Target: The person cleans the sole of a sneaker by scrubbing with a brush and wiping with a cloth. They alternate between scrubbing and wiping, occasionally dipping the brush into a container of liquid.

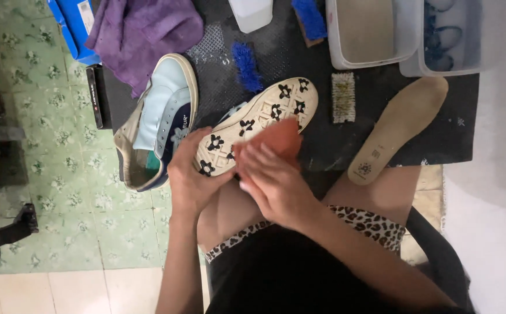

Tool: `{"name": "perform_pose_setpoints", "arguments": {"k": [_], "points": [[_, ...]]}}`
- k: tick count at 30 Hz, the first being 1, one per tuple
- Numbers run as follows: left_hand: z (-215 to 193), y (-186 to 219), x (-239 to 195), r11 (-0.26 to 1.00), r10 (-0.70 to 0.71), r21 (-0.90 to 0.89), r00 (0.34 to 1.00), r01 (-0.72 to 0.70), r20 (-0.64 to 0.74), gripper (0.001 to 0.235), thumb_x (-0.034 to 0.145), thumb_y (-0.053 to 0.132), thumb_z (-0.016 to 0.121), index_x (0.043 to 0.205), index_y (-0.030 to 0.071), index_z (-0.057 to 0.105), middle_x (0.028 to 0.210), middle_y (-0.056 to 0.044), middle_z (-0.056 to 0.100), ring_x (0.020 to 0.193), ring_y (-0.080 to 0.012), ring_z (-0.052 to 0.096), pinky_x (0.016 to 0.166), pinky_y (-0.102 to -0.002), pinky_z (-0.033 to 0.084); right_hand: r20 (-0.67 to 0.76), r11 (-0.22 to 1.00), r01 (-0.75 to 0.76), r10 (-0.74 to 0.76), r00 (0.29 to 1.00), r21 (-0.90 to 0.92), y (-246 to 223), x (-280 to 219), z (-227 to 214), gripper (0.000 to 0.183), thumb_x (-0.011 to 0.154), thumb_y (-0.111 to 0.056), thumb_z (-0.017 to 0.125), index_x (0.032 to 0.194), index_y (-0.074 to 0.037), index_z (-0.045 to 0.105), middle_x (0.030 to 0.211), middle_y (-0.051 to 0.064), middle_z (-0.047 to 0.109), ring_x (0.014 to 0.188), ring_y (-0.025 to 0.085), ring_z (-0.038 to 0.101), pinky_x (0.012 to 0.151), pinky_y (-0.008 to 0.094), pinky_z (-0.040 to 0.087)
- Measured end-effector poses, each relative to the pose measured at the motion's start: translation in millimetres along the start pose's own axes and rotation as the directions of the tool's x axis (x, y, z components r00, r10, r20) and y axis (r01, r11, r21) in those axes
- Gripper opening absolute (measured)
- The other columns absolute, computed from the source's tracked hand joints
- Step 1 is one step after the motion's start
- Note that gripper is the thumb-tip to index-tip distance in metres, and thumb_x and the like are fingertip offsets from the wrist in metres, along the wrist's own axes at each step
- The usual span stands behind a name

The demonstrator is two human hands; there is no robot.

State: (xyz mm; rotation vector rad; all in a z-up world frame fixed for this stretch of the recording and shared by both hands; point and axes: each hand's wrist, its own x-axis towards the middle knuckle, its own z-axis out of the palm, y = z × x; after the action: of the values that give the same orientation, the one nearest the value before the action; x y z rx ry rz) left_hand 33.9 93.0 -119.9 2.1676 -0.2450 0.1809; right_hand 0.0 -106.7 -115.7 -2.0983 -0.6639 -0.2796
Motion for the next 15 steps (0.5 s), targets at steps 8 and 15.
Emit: {"name": "perform_pose_setpoints", "arguments": {"k": [8,15], "points": [[-8,8,5,1.000,-0.005,-0.025,1.000,0.006,0.002,0.081,0.057,0.026,0.101,0.125,0.004,0.063,0.125,-0.014,0.070,0.123,-0.0356,0.066,0.110,-0.046,0.050,0.222,0.326,-0.783,0.838,0.499,0.529,-9,-23,-42,0.031,0.093,-0.035,0.070,0.099,-0.005,0.076,0.077,0.021,0.075,0.070,0.031,0.071,0.069,0.039,0.057],[0,11,-3,1.000,0.015,0.025,1.000,-0.015,0.004,0.079,0.060,0.026,0.100,0.126,0.003,0.062,0.126,-0.015,0.069,0.120,-0.0393,0.066,0.104,-0.052,0.052,-0.457,0.968,-0.187,0.092,0.884,-0.168,72,36,-50,0.016,0.094,-0.009,0.081,0.109,-0.013,0.082,0.102,0.005,0.066,0.082,0.025,0.068,0.074,0.034,0.058]]}}
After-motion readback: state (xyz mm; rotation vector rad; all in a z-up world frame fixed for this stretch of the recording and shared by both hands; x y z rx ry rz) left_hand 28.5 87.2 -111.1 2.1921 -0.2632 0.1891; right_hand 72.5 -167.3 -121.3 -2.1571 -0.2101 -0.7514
